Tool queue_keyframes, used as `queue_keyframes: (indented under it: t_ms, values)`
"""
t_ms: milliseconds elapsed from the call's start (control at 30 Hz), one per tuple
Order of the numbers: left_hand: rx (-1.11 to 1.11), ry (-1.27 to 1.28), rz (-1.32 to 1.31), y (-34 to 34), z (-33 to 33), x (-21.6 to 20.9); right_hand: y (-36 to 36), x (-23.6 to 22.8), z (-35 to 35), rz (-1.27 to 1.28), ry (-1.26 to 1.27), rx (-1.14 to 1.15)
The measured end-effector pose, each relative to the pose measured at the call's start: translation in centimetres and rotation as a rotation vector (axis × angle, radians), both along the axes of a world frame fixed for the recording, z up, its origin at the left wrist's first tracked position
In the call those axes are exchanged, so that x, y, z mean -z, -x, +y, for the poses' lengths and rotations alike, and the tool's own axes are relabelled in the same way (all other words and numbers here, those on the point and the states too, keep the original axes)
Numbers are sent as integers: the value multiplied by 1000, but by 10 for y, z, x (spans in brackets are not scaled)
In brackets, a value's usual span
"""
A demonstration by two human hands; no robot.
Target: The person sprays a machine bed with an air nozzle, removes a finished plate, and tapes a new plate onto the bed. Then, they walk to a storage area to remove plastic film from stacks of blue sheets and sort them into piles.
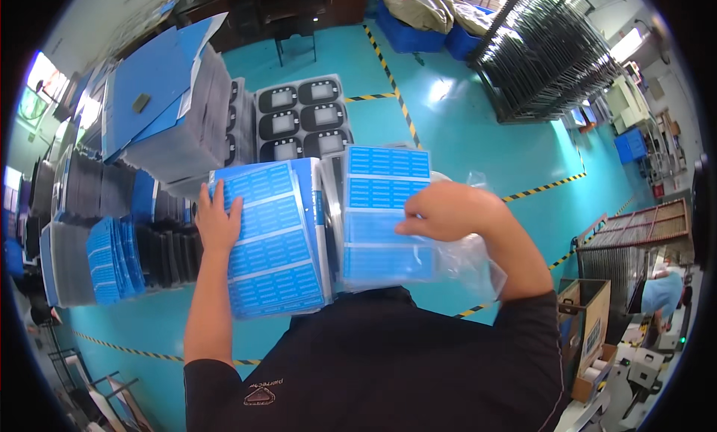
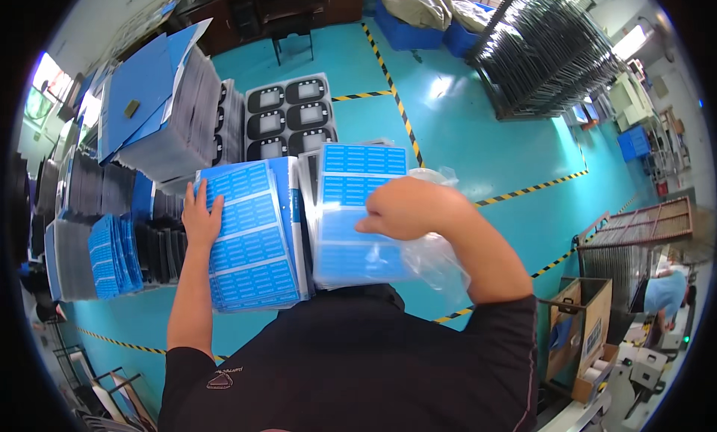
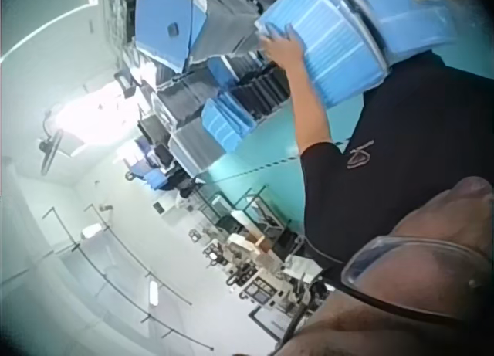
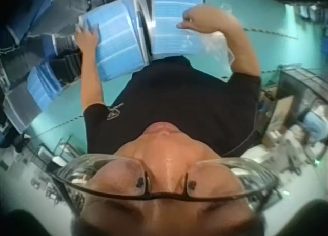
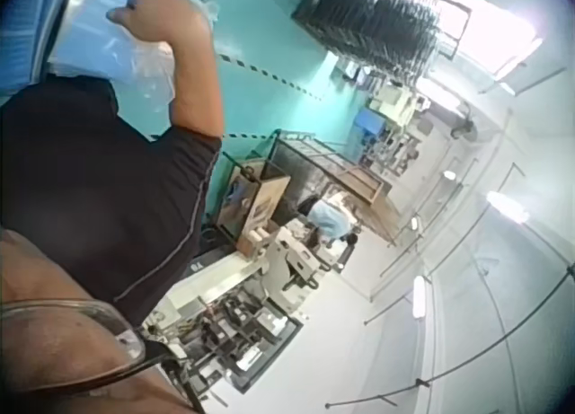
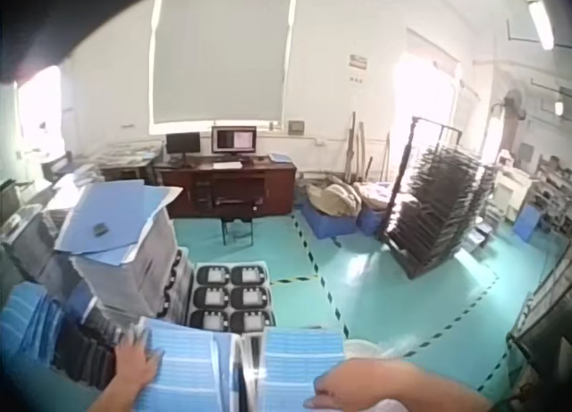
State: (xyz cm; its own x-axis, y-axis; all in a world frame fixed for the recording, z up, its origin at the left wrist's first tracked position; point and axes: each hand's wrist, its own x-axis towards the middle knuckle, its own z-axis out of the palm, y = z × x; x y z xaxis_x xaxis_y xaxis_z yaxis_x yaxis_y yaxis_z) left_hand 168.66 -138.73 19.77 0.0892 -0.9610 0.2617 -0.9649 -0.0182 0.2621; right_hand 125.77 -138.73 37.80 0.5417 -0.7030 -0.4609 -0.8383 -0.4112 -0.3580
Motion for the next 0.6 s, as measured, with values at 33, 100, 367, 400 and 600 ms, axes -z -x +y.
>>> queue_keyframes:
  t_ms: [33, 100, 367, 400, 600]
  values:
    - [-12, -4, -11, 1, 0, 0, 3, 1, -3, 38, -67, -6]
    - [-19, -7, -18, 1, -1, 0, 0, 13, -15, 95, -101, 50]
    - [1, 0, 68, -4, 0, 5, -62, 137, -68, -198, 624, 352]
    - [-4, -4, 68, -4, 0, 4, -62, 140, -69, -180, 674, 307]
    - [-2, 2, 61, -3, 1, 1, -59, 155, -71, -277, 737, 273]
